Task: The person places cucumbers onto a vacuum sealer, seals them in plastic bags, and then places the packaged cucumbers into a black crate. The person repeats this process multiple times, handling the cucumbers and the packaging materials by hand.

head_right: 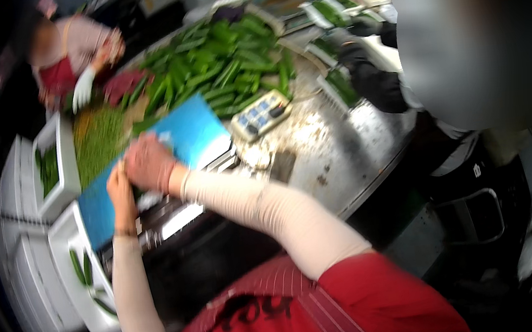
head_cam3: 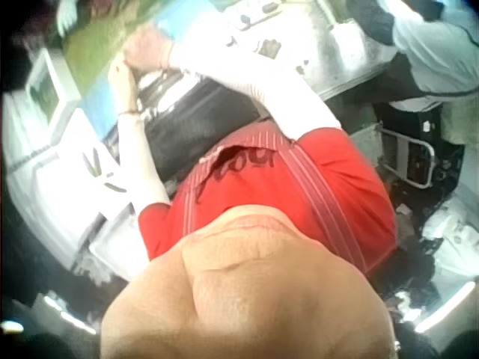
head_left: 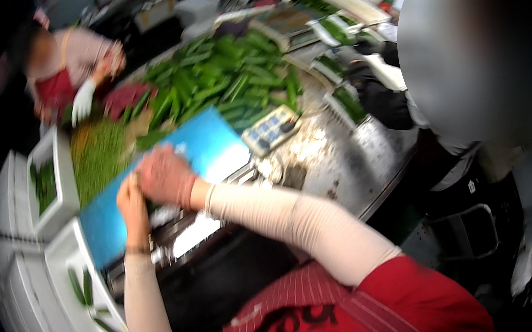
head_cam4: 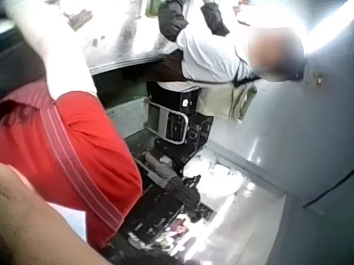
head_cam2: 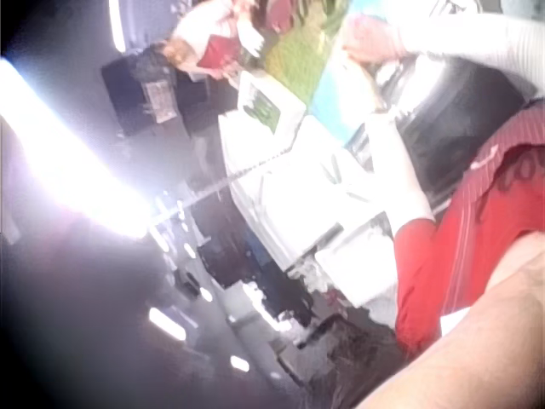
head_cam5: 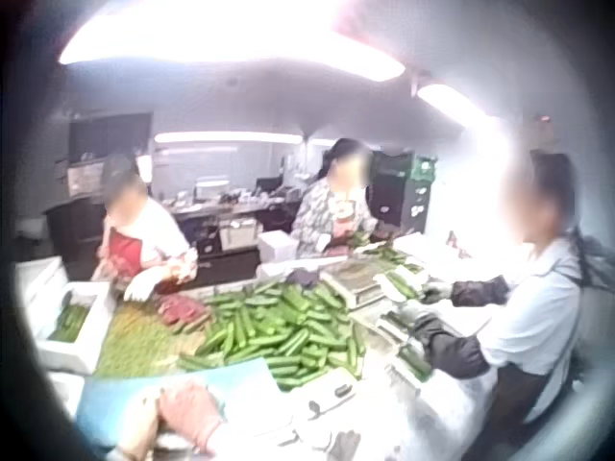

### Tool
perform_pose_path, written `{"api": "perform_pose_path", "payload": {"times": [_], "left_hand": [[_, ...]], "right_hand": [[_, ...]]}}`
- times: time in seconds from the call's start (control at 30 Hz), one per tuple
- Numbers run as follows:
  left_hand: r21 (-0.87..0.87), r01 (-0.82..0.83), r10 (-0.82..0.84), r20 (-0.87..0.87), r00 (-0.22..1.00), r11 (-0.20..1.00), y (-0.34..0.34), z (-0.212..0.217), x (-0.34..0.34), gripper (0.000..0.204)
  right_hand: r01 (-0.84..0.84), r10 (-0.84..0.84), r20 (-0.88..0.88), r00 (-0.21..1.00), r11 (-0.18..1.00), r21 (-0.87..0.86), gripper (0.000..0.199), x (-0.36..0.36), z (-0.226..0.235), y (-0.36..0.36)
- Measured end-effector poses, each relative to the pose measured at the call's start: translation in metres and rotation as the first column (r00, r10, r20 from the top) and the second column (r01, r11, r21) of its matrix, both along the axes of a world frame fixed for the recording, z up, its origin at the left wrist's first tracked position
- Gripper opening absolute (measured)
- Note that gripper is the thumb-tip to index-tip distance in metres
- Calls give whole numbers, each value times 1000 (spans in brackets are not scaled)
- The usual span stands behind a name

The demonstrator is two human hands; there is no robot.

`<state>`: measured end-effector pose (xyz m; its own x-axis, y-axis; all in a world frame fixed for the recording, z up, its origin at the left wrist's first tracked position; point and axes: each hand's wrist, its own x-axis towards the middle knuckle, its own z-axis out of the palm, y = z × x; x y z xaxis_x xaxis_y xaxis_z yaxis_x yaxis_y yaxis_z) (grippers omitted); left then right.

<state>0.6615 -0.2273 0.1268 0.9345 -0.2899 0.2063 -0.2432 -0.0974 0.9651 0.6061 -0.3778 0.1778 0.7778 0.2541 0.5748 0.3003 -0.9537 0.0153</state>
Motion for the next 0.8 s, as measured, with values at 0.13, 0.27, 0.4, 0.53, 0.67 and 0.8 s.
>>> {"api": "perform_pose_path", "payload": {"times": [0.13,0.27,0.4,0.53,0.67,0.8], "left_hand": [[74,-31,25,75,997,997,-19,14,-6,33],[74,-110,101,116,988,991,-5,-1,0,34],[104,-131,113,164,980,986,-7,4,-7,35],[108,-132,114,160,981,985,-11,3,-8,35],[108,-130,111,168,980,986,-8,1,-8,35],[119,-131,105,207,973,984,-13,5,-10,35]], "right_hand": [[-13,23,123,992,997,-77,18,-6,2,-20],[-253,210,143,967,761,598,50,10,1,-33],[76,105,-250,963,779,622,44,-12,23,-79],[61,52,-343,938,949,310,37,-5,-9,-96],[218,-12,-484,875,902,372,34,-26,17,-72],[177,23,-393,919,868,463,35,-26,0,-89]]}}
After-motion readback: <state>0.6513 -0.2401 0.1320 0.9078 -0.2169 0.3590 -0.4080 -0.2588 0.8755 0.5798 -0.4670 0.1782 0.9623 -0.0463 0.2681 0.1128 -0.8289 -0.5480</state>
